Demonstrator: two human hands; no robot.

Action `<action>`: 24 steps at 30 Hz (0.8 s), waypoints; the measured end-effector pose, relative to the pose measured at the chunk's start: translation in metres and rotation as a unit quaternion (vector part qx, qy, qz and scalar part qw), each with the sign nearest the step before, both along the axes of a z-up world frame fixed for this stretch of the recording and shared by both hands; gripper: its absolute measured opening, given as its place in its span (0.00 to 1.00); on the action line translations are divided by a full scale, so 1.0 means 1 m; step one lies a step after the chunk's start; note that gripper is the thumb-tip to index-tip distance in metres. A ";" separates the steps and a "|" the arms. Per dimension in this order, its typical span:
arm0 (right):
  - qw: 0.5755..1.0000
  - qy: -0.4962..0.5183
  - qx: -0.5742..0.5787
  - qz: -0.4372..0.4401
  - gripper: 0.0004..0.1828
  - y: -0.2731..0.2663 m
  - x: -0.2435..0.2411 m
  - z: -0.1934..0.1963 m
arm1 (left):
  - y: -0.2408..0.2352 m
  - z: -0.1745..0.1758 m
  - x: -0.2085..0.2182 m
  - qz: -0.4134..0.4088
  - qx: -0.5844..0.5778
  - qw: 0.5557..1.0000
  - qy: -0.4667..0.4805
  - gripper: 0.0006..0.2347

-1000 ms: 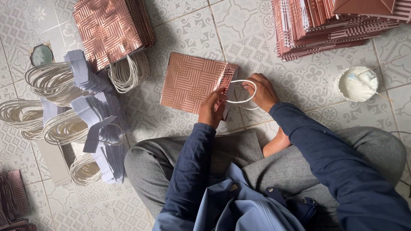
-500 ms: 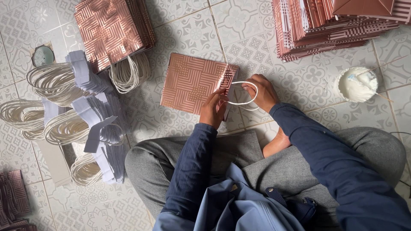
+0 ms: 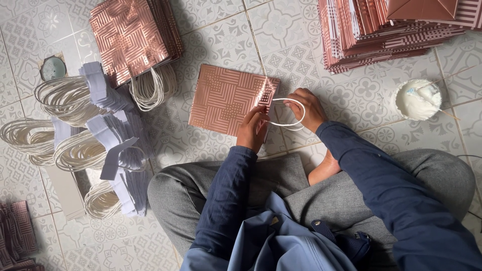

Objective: The person sits on the floor and assembles patterned gift bags by attaching white paper handles. They apply glue from a small container to the handle tabs and press them onto the bag, then stack the finished items.

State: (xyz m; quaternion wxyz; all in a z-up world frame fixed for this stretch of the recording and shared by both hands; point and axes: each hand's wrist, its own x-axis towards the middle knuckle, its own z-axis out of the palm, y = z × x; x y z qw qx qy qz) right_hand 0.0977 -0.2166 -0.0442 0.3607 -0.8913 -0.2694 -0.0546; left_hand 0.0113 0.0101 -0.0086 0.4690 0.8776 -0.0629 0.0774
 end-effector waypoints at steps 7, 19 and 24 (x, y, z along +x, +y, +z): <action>0.999 0.030 -0.011 0.005 0.05 -0.002 0.002 0.001 | -0.002 -0.021 0.000 -0.003 0.086 0.996 -0.014 0.06; 0.998 0.064 -0.015 0.013 0.04 -0.006 0.006 -0.001 | -0.013 0.019 0.044 0.020 0.142 0.988 0.063 0.23; 0.997 0.069 0.003 0.021 0.06 -0.004 0.002 0.025 | -0.019 -0.022 0.041 -0.044 0.377 0.925 0.026 0.23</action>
